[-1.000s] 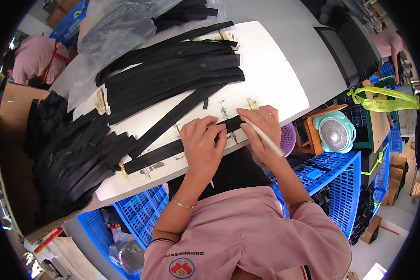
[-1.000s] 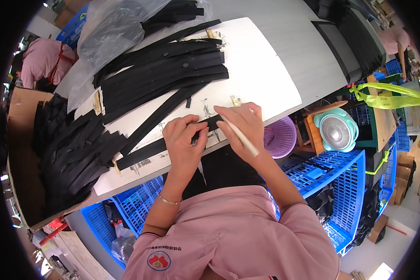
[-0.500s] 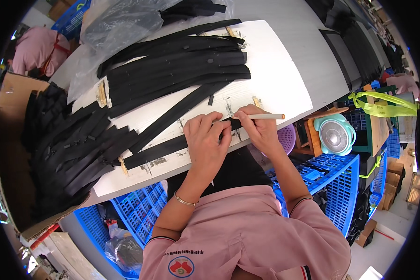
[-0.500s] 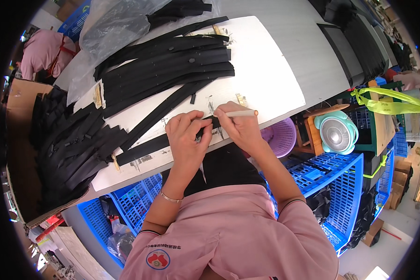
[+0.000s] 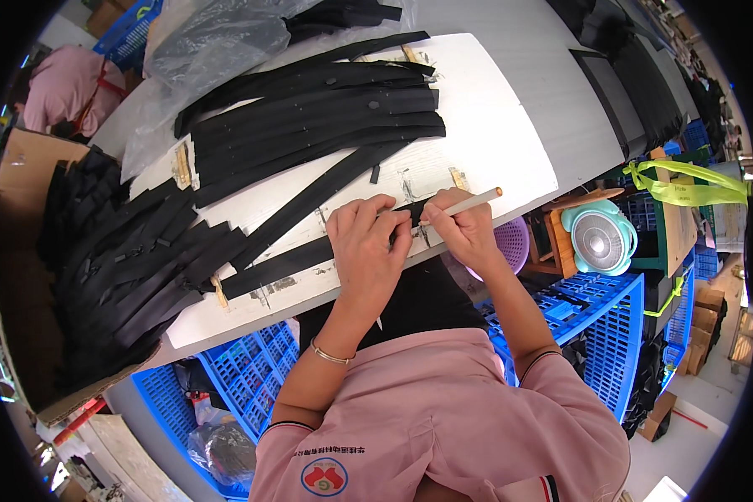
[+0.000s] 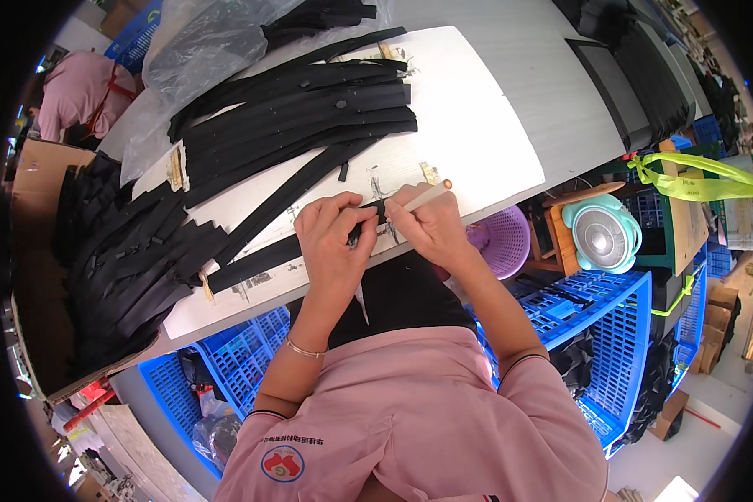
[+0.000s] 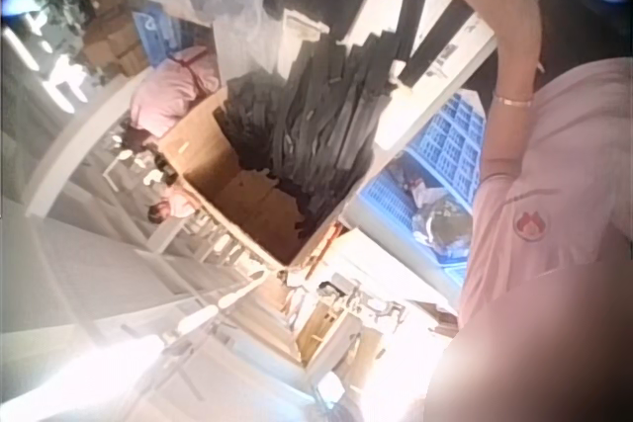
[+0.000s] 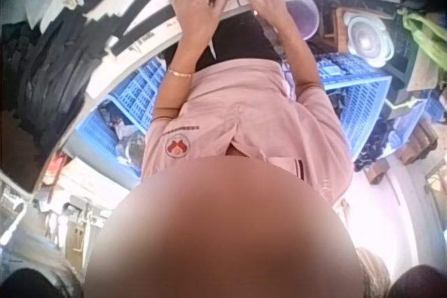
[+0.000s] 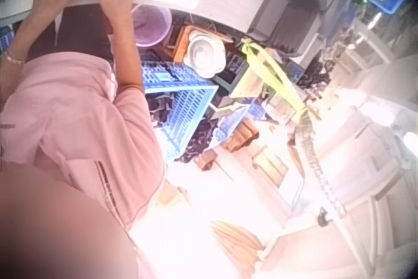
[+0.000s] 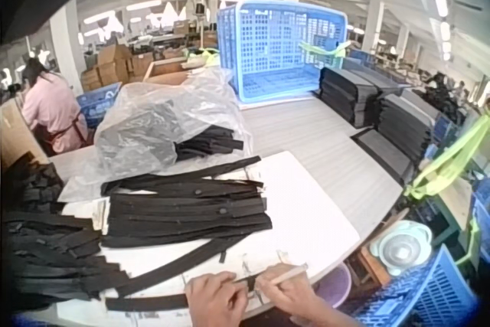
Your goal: Marking and organizing black zipper strips on a workspace template.
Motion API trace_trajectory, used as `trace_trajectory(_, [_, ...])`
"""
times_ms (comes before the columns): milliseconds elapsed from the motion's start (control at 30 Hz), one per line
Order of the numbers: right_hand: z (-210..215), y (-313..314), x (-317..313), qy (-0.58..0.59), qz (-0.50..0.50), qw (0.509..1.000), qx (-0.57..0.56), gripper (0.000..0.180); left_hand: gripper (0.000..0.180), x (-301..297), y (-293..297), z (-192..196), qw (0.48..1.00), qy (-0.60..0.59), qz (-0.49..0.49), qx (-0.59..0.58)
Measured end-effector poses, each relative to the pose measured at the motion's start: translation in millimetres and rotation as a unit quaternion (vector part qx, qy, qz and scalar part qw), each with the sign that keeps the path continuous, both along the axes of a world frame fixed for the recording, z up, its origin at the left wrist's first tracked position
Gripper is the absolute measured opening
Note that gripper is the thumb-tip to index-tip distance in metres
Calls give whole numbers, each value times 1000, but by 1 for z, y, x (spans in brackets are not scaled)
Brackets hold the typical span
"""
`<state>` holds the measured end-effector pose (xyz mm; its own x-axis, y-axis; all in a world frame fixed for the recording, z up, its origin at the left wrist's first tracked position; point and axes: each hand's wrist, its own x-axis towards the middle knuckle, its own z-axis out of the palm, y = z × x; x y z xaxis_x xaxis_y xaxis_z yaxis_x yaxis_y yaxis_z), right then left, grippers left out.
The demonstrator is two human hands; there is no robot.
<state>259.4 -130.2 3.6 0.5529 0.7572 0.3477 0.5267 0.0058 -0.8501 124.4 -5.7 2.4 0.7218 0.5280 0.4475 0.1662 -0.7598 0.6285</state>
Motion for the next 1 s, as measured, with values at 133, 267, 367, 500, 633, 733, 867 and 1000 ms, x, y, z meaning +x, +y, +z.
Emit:
trace_trajectory(133, [2, -1, 2, -27, 13, 999, -17, 16, 13, 0, 1, 0, 1000, 1, -6, -11])
trace_trajectory(267, [-1, -7, -4, 143, -15, 990, 8, 12, 19, -3, 12, 3, 998, -35, 12, -42])
trace_trajectory(367, [5, 1, -8, 189, -49, 981, 16, 10, 34, -5, 38, 5, 998, -3, 62, 16])
trace_trajectory(500, [8, 10, -5, -169, -5, 985, -25, 32, 57, -10, 58, 6, 994, 51, 98, 17])
trace_trajectory(633, [17, 34, -6, -316, 64, 942, -95, 63, 54, -22, 61, 13, 991, 34, 130, 22])
trace_trajectory(733, [23, 61, 7, -348, 106, 922, -129, 67, 50, -37, 57, 13, 993, 33, 112, 28])
trace_trajectory(867, [22, 95, 31, -393, 114, 896, -171, 68, 43, -72, 62, 11, 989, 45, 137, 20])
trace_trajectory(1000, [19, 120, 53, -395, 105, 898, -165, 65, 39, -110, 80, 14, 980, 37, 194, 34])
